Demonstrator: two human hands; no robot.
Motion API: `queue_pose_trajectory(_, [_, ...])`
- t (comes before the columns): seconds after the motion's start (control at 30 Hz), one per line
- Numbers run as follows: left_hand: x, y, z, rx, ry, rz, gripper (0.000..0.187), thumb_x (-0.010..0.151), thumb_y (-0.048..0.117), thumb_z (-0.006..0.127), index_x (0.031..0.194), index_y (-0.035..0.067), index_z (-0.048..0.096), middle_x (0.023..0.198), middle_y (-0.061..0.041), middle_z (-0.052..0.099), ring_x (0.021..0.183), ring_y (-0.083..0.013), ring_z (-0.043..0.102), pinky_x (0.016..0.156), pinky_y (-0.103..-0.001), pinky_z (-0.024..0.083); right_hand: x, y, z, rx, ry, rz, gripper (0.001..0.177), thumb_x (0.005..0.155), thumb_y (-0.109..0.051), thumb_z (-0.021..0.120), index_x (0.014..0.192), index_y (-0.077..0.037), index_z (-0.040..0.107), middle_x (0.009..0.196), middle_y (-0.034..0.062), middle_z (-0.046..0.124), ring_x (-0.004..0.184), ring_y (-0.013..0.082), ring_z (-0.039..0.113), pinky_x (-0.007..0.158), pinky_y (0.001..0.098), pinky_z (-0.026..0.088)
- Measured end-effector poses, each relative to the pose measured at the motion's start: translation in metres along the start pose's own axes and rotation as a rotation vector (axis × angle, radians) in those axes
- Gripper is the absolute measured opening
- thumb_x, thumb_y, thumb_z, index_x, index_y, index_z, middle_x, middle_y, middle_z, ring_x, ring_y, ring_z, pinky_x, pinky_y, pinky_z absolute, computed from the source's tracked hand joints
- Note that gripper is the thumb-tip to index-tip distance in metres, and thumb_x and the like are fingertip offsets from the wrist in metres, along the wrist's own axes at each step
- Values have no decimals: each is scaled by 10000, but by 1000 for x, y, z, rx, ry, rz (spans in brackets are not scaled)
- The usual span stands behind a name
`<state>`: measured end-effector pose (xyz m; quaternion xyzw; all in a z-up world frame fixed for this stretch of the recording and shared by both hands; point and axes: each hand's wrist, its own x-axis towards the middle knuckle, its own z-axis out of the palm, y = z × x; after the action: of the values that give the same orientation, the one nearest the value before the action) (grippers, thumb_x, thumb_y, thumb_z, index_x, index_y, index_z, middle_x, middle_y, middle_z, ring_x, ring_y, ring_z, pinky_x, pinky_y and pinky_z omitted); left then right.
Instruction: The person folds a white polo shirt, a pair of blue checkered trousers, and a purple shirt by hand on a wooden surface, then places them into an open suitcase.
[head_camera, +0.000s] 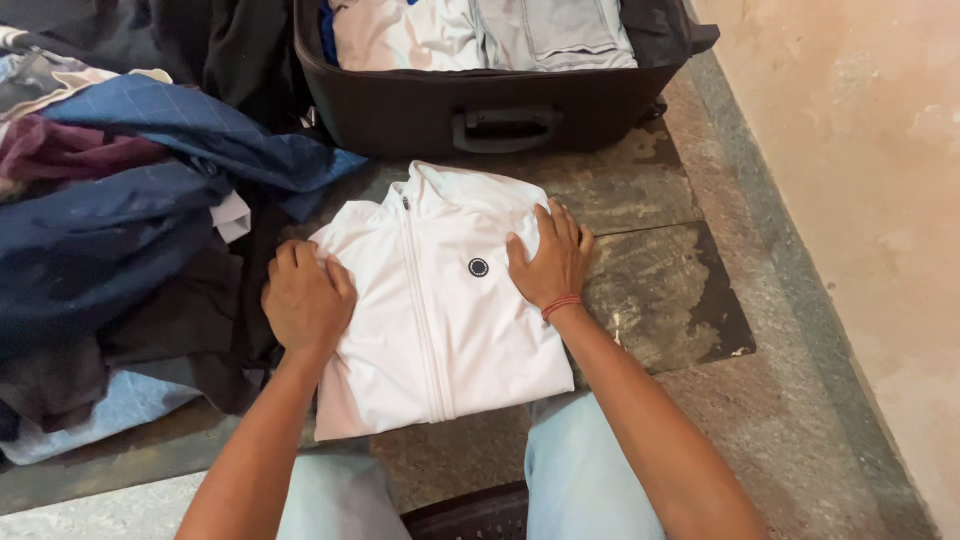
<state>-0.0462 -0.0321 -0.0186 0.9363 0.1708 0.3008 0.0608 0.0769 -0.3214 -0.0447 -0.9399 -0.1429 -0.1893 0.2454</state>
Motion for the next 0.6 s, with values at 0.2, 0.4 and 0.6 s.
queue_pose_trajectory(0.2, [-2, -2, 2, -90, -19, -40, 245, 924, 227, 687, 1073, 54, 597, 1042, -118, 651, 984, -327, 653, 808, -451, 533, -4, -1, -3, 5, -6, 17, 667, 885, -398, 681, 1400, 6, 557, 1517, 195, 512, 1440, 318, 419, 1180, 499, 225])
queue_pose_trajectory(0.4, [-4, -3, 3, -145, -4, -47, 279, 927, 224, 697, 1117, 49, 590, 1017, -127, 649, 971, -341, 655, 828, -454, 532, 2, -4, -1, 2, 16, 11, 717, 870, -404, 693, 1425, 20, 531, 1528, 211, 490, 1431, 329, 424, 1173, 501, 227])
queue_pose_trajectory(0.6, [-2, 1, -4, -93, -39, 10, 341, 926, 183, 665, 1227, 30, 614, 1078, -155, 650, 986, -355, 651, 788, -445, 540, -7, 0, -7, -39, -50, 15, 666, 889, -401, 668, 1400, 9, 546, 1532, 219, 482, 1443, 340, 403, 1173, 499, 218])
